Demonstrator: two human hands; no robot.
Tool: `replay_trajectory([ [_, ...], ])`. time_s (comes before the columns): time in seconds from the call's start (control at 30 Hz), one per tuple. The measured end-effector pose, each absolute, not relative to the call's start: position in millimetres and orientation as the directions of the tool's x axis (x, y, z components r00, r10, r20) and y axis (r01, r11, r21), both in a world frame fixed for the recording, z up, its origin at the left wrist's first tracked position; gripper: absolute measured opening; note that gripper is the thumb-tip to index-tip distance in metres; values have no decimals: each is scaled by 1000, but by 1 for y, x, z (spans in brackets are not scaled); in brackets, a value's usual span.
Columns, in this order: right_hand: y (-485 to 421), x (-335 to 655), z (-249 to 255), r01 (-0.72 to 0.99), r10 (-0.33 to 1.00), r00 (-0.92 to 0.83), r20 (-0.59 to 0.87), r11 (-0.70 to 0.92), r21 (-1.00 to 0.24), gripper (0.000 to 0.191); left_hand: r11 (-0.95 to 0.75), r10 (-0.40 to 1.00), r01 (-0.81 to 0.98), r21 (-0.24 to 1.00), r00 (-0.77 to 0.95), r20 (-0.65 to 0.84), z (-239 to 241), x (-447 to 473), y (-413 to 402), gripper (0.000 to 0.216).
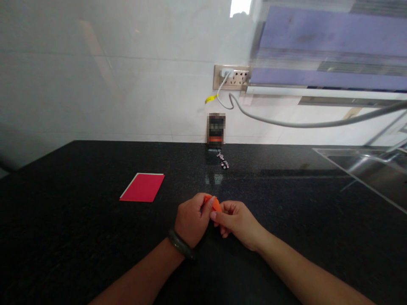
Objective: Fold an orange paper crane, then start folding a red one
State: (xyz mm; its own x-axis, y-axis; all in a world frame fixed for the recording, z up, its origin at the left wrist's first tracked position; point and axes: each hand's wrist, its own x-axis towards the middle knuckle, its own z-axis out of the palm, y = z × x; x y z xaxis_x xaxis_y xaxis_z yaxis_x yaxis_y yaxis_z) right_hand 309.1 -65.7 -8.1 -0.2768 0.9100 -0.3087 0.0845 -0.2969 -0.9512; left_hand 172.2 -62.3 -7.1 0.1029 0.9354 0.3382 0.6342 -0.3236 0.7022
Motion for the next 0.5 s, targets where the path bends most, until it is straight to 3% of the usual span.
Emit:
replay_trajectory([
  [0.13,-64,311,-11,83,935,-234,-265,-253,-964,27,-289,957,450,845,120,263,-11,174,-61,23],
  [0.27,-61,315,-14,218,978,-153,-139,-104,-970,24,-206,975,306,929,148,167,-13,175,-57,28],
  [0.5,-59,317,-15,366,994,-100,-37,2,-931,23,-253,962,382,889,195,191,-10,175,-58,25],
])
